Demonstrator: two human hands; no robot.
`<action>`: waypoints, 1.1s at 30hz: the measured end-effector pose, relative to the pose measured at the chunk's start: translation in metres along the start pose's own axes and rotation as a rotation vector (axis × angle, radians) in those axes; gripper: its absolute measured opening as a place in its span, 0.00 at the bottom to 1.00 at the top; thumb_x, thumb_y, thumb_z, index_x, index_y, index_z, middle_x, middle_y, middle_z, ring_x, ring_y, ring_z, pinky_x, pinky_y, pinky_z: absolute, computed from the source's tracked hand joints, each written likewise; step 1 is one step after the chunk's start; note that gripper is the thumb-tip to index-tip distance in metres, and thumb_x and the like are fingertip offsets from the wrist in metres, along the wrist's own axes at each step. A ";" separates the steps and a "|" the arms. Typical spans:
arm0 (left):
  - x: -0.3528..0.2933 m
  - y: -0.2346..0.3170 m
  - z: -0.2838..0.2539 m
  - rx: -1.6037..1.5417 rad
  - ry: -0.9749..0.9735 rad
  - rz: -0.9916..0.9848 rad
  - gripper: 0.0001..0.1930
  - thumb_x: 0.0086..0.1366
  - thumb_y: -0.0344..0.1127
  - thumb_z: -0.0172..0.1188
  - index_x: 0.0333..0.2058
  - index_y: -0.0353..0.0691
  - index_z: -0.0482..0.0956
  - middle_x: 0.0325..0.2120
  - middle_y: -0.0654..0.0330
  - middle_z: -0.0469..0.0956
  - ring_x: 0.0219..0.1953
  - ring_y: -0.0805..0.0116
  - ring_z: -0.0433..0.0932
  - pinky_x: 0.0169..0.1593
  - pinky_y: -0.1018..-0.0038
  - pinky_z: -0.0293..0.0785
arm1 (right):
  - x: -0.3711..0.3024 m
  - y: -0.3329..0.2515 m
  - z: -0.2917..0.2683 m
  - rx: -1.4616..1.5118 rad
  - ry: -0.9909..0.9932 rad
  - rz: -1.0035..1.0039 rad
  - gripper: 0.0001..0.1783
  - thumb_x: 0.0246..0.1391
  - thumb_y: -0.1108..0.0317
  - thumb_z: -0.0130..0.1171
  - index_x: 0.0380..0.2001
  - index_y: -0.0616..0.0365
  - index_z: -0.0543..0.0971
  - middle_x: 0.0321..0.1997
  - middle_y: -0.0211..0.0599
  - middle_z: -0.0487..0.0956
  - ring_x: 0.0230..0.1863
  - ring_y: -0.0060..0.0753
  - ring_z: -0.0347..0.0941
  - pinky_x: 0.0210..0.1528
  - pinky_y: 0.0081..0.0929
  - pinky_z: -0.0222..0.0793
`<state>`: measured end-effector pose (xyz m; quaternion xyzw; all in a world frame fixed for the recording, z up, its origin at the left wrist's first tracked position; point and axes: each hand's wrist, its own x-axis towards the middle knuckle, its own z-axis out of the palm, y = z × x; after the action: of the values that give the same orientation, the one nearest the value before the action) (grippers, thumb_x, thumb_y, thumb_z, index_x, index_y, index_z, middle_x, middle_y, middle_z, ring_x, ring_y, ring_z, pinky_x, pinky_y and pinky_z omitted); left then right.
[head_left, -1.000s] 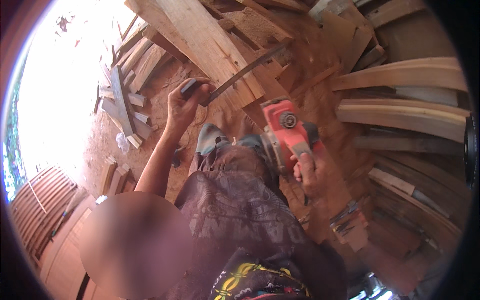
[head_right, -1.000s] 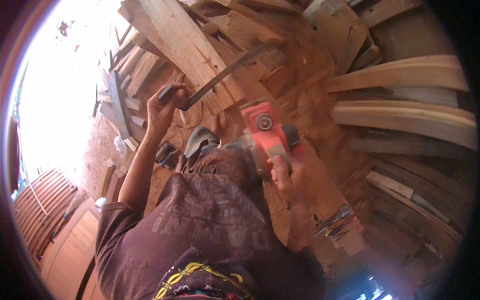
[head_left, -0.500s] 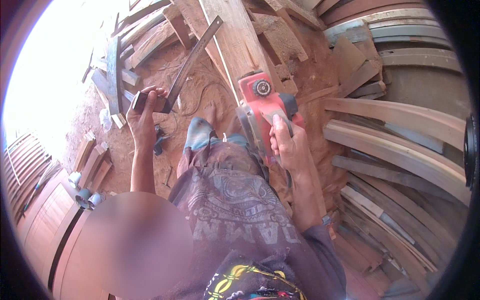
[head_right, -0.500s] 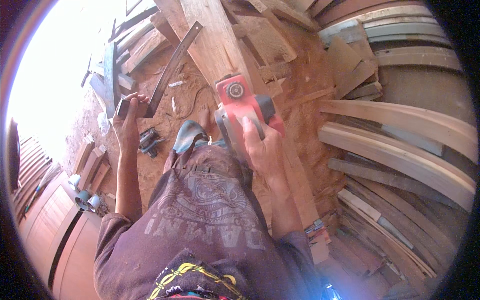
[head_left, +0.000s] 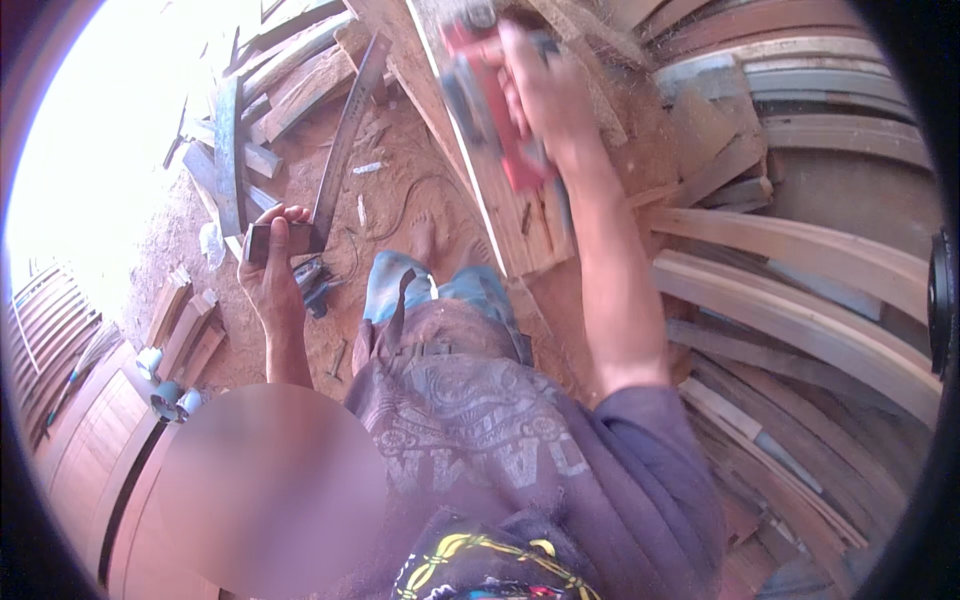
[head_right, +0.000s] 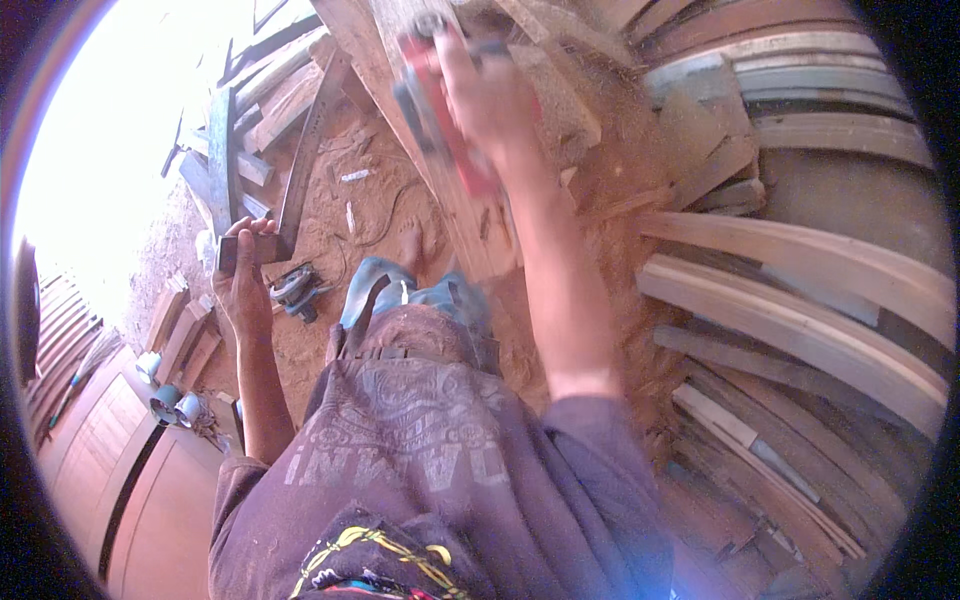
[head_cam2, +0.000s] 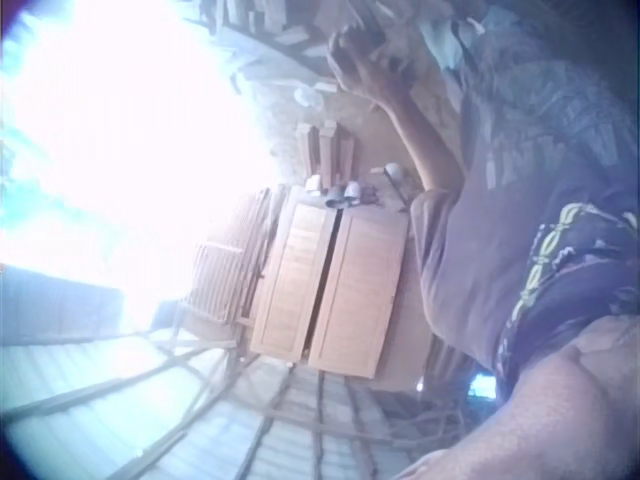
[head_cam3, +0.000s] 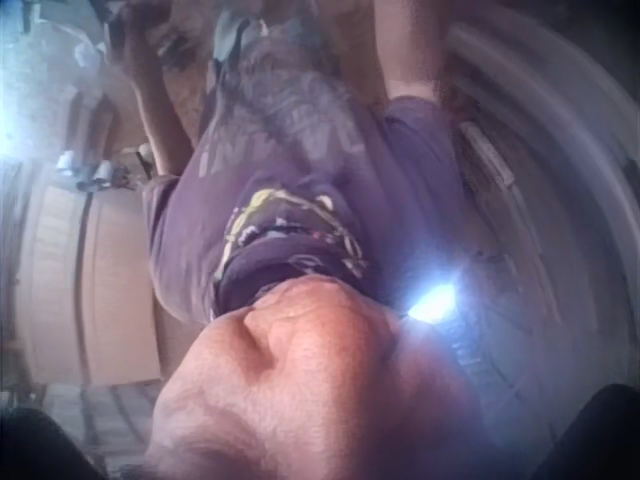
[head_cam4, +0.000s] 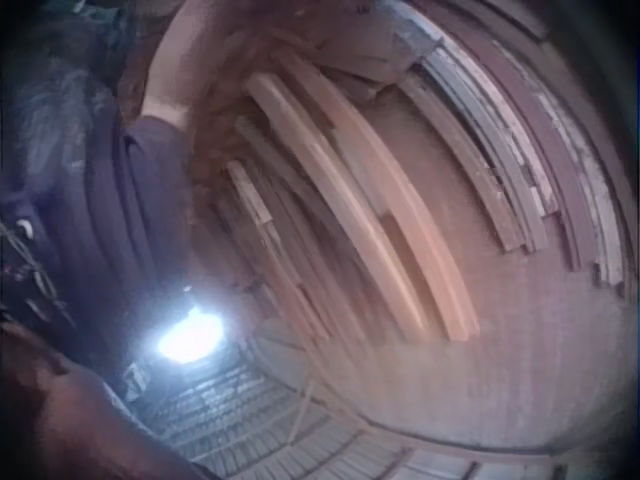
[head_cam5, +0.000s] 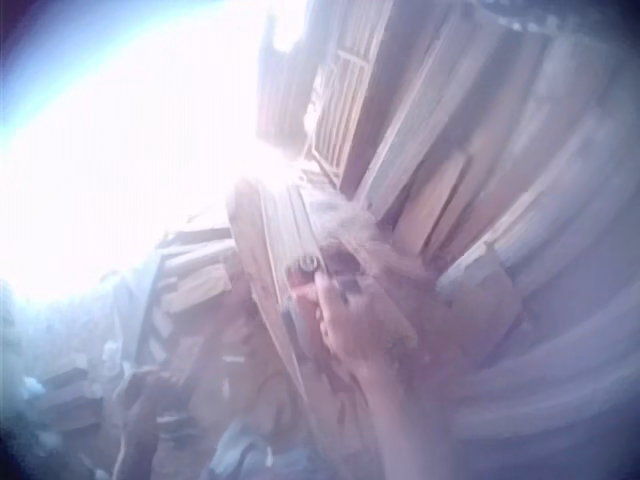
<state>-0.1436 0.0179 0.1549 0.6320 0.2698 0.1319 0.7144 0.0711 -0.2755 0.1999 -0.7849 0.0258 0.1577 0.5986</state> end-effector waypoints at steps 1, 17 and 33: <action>-0.003 0.000 -0.003 -0.009 -0.008 0.004 0.13 0.77 0.35 0.60 0.53 0.31 0.82 0.45 0.54 0.86 0.49 0.64 0.85 0.59 0.65 0.78 | 0.013 -0.006 0.004 -0.033 0.008 -0.007 0.34 0.71 0.38 0.51 0.47 0.61 0.87 0.25 0.23 0.72 0.20 0.14 0.64 0.21 0.21 0.62; 0.007 0.007 0.019 -0.035 -0.092 0.026 0.14 0.77 0.33 0.61 0.53 0.30 0.82 0.45 0.51 0.86 0.49 0.62 0.86 0.59 0.65 0.80 | -0.309 0.069 -0.058 0.044 0.149 0.407 0.23 0.73 0.50 0.55 0.31 0.58 0.79 0.19 0.21 0.72 0.18 0.11 0.63 0.21 0.18 0.57; 0.211 0.040 0.148 0.525 -0.692 0.367 0.17 0.72 0.41 0.66 0.53 0.36 0.85 0.44 0.59 0.89 0.47 0.72 0.85 0.54 0.74 0.79 | -0.220 0.040 -0.034 0.025 0.166 0.286 0.25 0.71 0.49 0.57 0.25 0.56 0.77 0.19 0.20 0.71 0.19 0.12 0.64 0.21 0.19 0.57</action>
<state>0.1174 0.0130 0.1557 0.8353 -0.0762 -0.0353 0.5433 -0.1396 -0.3517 0.2315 -0.7760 0.1885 0.1756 0.5756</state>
